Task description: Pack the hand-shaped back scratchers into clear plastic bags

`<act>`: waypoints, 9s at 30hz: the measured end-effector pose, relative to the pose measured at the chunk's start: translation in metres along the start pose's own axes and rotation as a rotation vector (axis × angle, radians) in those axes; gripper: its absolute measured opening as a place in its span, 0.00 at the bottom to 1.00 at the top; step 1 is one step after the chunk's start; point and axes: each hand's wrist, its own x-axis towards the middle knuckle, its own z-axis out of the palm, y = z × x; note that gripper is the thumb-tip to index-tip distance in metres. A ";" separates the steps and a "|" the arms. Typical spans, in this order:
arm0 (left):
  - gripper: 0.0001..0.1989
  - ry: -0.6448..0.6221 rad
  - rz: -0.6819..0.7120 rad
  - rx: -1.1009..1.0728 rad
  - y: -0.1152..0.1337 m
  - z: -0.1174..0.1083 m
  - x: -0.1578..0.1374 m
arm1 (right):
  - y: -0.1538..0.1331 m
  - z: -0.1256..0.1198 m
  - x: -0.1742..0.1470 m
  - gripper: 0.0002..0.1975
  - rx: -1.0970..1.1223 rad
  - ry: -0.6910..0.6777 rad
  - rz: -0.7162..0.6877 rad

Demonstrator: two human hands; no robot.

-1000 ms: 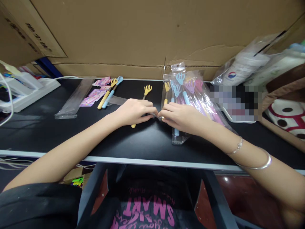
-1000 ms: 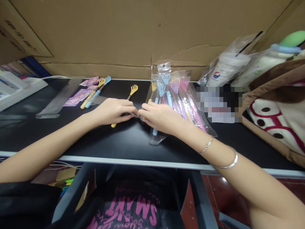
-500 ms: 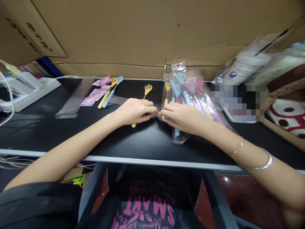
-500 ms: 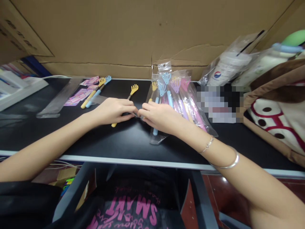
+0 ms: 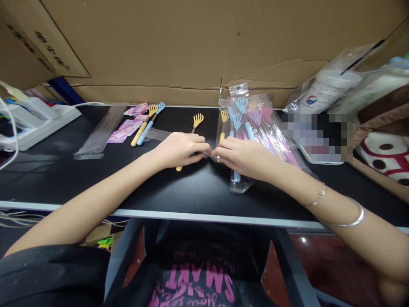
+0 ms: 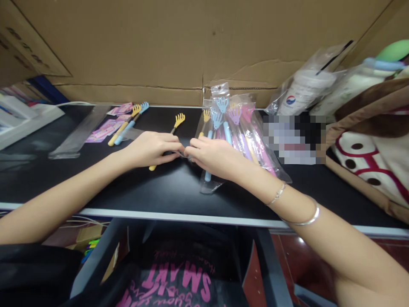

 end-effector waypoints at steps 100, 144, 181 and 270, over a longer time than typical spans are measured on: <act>0.07 -0.003 -0.017 -0.019 0.001 -0.002 0.000 | 0.001 0.001 -0.001 0.11 0.024 -0.019 0.002; 0.09 -0.052 -0.028 -0.018 0.001 -0.005 0.001 | -0.001 -0.002 0.000 0.11 0.033 -0.052 0.007; 0.10 -0.057 -0.037 -0.031 0.001 -0.005 0.001 | -0.001 -0.002 0.001 0.10 0.039 -0.038 0.006; 0.11 0.084 -0.315 0.047 0.004 -0.007 0.002 | 0.021 -0.015 -0.004 0.17 -0.131 0.258 0.431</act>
